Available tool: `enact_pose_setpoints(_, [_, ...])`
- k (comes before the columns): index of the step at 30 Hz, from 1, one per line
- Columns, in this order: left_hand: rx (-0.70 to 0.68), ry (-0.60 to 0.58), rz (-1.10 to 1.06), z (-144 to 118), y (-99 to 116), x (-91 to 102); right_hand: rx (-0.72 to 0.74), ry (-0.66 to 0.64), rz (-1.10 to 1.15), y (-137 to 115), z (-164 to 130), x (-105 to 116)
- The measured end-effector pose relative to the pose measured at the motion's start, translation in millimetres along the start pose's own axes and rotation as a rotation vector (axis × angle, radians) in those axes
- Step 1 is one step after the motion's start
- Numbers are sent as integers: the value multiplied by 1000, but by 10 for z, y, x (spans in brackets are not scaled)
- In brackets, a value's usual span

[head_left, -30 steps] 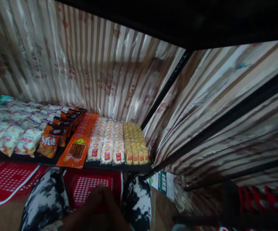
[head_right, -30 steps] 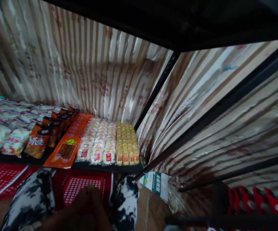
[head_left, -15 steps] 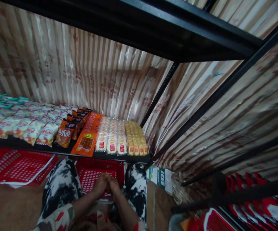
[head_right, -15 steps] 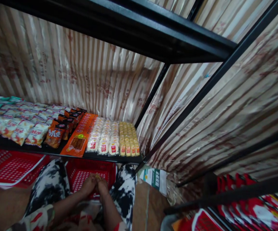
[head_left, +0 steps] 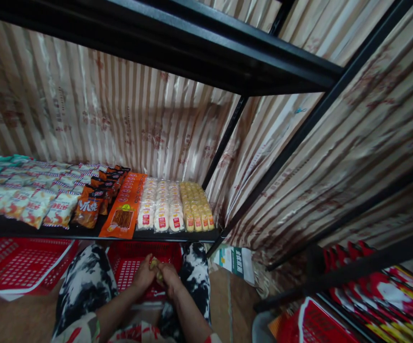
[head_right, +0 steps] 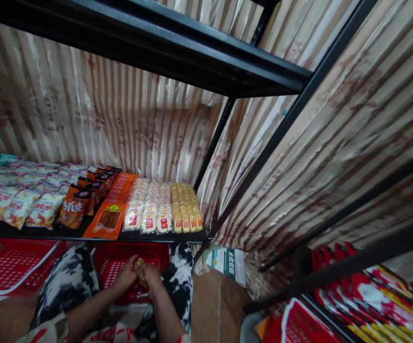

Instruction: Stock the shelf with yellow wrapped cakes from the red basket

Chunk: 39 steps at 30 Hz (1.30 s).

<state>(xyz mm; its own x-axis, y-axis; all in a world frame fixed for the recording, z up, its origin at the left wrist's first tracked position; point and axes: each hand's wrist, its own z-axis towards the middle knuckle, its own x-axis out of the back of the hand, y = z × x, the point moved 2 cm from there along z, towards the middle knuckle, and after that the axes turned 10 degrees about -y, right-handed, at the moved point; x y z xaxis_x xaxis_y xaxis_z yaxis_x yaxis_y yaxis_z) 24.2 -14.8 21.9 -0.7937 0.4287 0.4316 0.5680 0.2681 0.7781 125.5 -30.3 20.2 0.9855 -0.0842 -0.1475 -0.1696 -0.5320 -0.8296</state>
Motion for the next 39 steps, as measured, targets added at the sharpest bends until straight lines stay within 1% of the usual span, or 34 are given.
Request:
enact_pose_setpoints(3, [-69,-32,-108,19,84,19,-2,9,12,-106,-29,81])
enact_pose_setpoints(7, [-169,40,-295,69,163,34,53,-17,26,-264,-78,209])
enact_pose_setpoints(11, [-173,85,-477,115,222,-11,129,-28,3,-444,-109,344])
enact_pose_setpoints(13, [-180,76,-534,116,284,-47,157,-13,12,-538,-121,411])
enact_pose_setpoints(17, [-238,23,-593,71,499,-97,206,32,25,-731,-149,541])
enact_pose_setpoints(22, [-238,-12,-687,-8,790,-103,211,48,51,-927,-177,685])
enact_pose_setpoints(26, [-240,-29,-702,-46,962,-110,261,51,66,-999,-177,800])
enact_pose_setpoints(29, [-232,-27,-722,-31,1043,-134,313,63,99,-1010,-163,888])
enact_pose_setpoints(35, [-198,-40,-748,34,1095,-204,317,97,165,-1018,-151,995])
enact_pose_setpoints(39, [-176,-39,-777,-3,1114,-223,315,95,149,-1031,-149,1007])
